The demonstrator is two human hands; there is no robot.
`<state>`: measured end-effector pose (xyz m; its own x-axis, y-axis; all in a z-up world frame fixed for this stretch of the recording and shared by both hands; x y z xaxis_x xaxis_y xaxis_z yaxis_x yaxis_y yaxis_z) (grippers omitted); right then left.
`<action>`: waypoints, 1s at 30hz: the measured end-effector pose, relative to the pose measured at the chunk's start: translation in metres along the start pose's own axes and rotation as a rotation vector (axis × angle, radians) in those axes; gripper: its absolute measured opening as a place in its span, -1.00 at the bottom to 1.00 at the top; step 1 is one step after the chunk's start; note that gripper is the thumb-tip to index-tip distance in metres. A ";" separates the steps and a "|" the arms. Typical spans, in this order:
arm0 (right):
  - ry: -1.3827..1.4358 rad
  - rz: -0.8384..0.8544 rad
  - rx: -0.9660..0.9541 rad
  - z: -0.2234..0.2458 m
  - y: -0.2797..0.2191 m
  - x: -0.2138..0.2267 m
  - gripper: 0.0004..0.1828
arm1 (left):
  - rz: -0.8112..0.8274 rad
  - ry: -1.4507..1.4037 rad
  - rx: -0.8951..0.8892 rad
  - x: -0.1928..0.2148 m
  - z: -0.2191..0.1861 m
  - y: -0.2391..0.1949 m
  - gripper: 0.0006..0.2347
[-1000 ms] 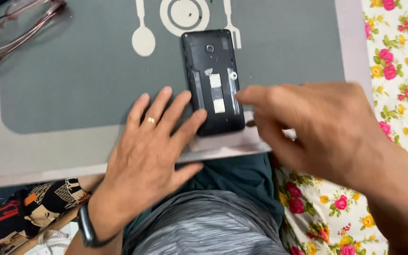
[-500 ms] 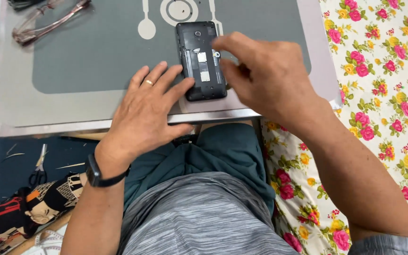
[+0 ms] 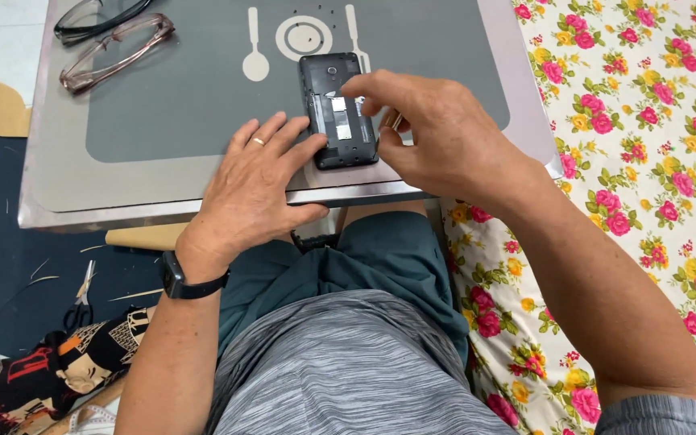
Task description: The person uses a screwdriver to remove screws from the back of a disassembled smartphone placed on a gray mat. They then use their fingers to pick up and place small screws on the mat and the phone casing.
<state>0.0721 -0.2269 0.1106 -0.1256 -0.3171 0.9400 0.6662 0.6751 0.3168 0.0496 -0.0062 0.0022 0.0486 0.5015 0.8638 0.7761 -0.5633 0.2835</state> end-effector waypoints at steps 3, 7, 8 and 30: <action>-0.032 -0.017 -0.036 -0.004 0.003 -0.006 -0.63 | -0.016 -0.001 -0.022 0.000 0.000 -0.001 -0.22; -0.085 -0.009 -0.072 -0.010 0.008 -0.004 -0.56 | -0.023 -0.031 -0.015 0.002 0.000 -0.001 -0.23; 0.003 0.048 -0.062 -0.005 0.009 0.002 -0.51 | -0.029 -0.027 -0.027 0.002 0.000 -0.001 -0.23; -0.207 -0.043 -0.022 -0.015 -0.003 -0.008 -0.58 | -0.064 -0.041 -0.048 0.003 0.000 -0.003 -0.25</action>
<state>0.0819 -0.2369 0.1005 -0.3013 -0.2002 0.9323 0.6726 0.6484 0.3566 0.0475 -0.0034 0.0036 0.0264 0.5638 0.8255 0.7471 -0.5597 0.3584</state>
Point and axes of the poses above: each hand's wrist, its own y-axis towards the middle knuckle, its own x-axis out of the back of the hand, z = x × y, the point moved 4 cm from there along y, towards the middle knuckle, and after that the axes turned 14 degrees about -y, right-handed, at the moved point
